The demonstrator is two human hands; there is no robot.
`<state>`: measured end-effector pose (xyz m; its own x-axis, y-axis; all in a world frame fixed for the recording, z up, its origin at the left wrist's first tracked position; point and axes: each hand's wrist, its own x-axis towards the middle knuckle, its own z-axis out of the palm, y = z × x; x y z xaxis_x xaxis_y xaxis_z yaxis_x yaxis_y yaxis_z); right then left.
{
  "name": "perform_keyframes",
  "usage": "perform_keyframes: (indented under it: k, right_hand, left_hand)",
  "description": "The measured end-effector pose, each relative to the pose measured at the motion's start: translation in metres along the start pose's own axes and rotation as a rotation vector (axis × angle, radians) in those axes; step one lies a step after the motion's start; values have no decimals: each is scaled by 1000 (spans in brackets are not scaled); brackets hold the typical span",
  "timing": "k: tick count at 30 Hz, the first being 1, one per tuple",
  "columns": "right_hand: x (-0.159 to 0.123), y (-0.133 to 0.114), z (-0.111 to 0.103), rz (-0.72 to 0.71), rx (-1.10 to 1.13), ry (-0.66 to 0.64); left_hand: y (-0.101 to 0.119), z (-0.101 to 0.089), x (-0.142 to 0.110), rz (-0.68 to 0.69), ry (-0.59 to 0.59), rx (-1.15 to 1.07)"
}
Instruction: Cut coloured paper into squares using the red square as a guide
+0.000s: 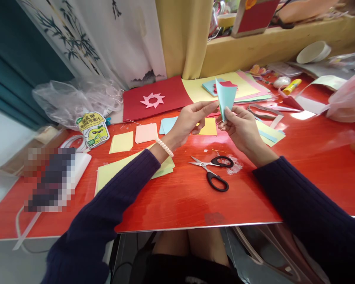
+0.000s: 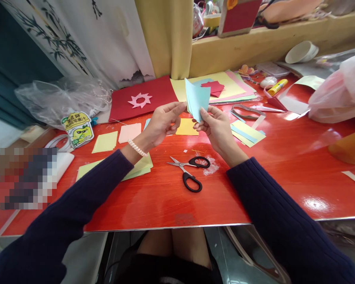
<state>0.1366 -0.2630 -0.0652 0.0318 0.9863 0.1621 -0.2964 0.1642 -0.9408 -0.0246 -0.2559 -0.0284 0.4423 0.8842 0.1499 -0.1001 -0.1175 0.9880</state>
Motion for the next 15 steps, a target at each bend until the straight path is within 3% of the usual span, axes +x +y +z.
perform_keyframes:
  k: [7,15]
  right_hand:
    - [1,2,-2,-21,18,44]
    - [0,1,-2,-7,22,0]
  left_hand:
    - [1,1,0,-25,14,35]
    - [0,2,-1,-7,20,12]
